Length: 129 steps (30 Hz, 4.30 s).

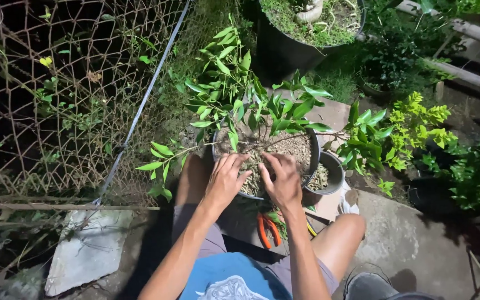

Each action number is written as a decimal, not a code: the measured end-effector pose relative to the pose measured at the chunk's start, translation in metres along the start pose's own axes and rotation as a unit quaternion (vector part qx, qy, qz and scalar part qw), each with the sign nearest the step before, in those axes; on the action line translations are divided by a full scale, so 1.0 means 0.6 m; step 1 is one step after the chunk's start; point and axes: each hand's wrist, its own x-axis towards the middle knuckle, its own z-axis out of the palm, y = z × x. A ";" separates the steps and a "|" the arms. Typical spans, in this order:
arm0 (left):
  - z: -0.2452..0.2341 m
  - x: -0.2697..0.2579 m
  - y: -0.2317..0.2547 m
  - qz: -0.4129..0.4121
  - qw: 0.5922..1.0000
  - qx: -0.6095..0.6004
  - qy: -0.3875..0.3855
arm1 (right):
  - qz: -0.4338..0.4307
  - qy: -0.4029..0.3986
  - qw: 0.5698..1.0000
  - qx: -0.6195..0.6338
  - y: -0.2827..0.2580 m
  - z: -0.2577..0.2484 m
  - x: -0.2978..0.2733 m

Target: The person presses and levels the soil substrate around a bonsai tree in a pot using their fingers.

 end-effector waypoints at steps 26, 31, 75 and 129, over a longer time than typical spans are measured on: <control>-0.003 0.034 0.000 0.087 0.992 -0.088 0.018 | -0.024 -0.014 0.979 0.203 -0.017 -0.062 0.016; -0.004 0.034 0.000 0.072 0.995 -0.072 0.003 | 0.005 -0.005 0.982 0.190 0.000 -0.027 -0.007; -0.011 0.050 0.014 0.008 0.975 -0.139 -0.174 | 0.335 -0.030 0.938 0.081 -0.048 -0.038 0.047; 0.002 0.038 0.020 0.088 0.990 -0.114 -0.001 | -0.055 0.091 0.959 -0.264 0.065 -0.005 -0.025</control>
